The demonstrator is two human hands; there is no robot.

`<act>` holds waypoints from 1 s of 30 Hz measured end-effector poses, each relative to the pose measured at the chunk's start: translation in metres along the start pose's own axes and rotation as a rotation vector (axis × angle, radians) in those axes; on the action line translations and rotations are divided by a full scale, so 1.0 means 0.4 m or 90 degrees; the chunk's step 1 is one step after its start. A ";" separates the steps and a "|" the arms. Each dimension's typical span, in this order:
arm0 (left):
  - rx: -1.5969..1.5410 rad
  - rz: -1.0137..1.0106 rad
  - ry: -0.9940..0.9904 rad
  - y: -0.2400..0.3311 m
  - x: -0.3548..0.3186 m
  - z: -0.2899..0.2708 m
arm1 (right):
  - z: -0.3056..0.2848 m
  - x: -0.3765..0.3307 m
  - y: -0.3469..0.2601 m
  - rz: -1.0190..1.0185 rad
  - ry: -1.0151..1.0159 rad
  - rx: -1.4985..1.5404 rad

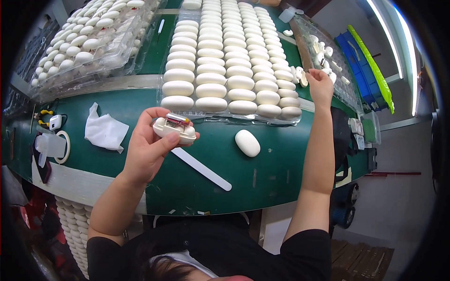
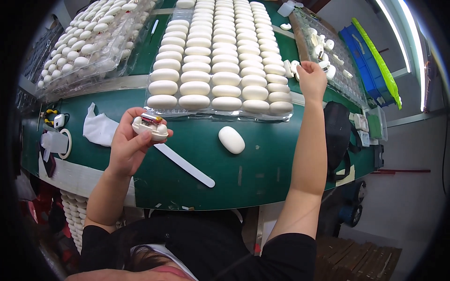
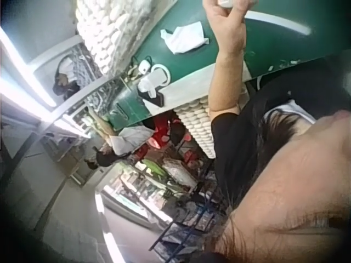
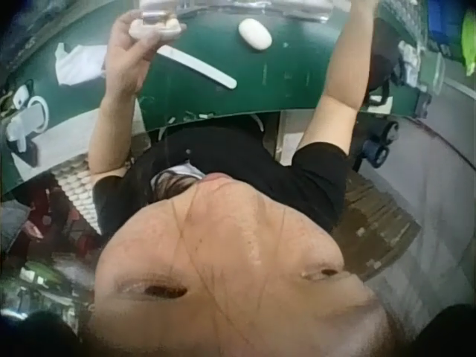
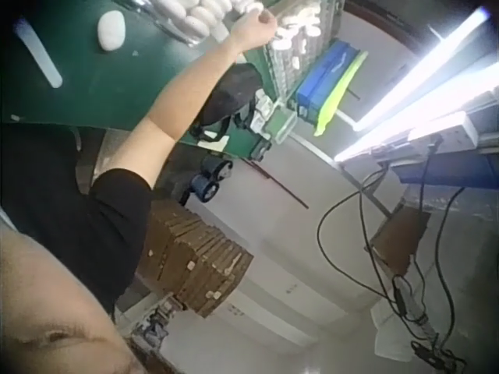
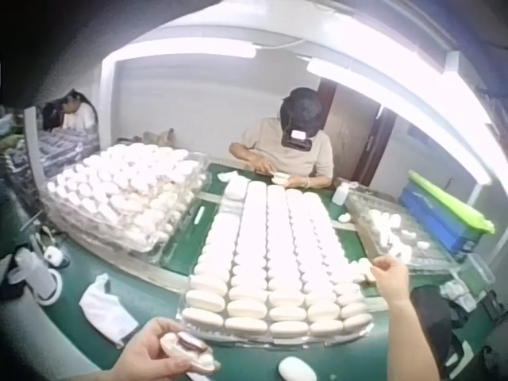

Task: Assembling internal components into plastic earbud cases on a production line.

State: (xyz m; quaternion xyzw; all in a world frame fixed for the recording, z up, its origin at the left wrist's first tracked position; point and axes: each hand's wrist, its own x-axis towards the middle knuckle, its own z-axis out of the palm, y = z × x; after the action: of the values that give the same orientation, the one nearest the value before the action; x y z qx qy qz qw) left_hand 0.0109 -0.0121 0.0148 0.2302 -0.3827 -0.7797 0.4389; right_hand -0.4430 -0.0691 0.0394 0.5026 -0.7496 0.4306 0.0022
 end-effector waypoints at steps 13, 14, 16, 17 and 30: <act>0.090 0.007 0.024 -0.025 0.005 -0.025 | 0.034 -0.065 0.142 0.003 0.113 -0.328; 0.093 0.004 0.007 -0.026 0.015 -0.024 | -0.001 -0.085 0.116 -0.018 0.132 -0.276; 0.071 -0.004 -0.025 -0.033 0.018 -0.012 | -0.032 -0.143 -0.004 -0.044 0.115 -0.097; 0.060 -0.009 -0.039 -0.035 0.019 -0.008 | -0.027 -0.179 -0.063 -0.054 0.062 0.055; 0.086 -0.061 -0.175 -0.034 -0.007 0.008 | 0.138 -0.522 -0.374 -0.526 -0.130 0.136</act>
State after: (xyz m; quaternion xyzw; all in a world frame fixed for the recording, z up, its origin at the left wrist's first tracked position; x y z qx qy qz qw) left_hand 0.0033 -0.0040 0.0060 0.1681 -0.4794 -0.7964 0.3281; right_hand -0.2029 0.0333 0.0098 0.7974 -0.4337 0.4169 0.0485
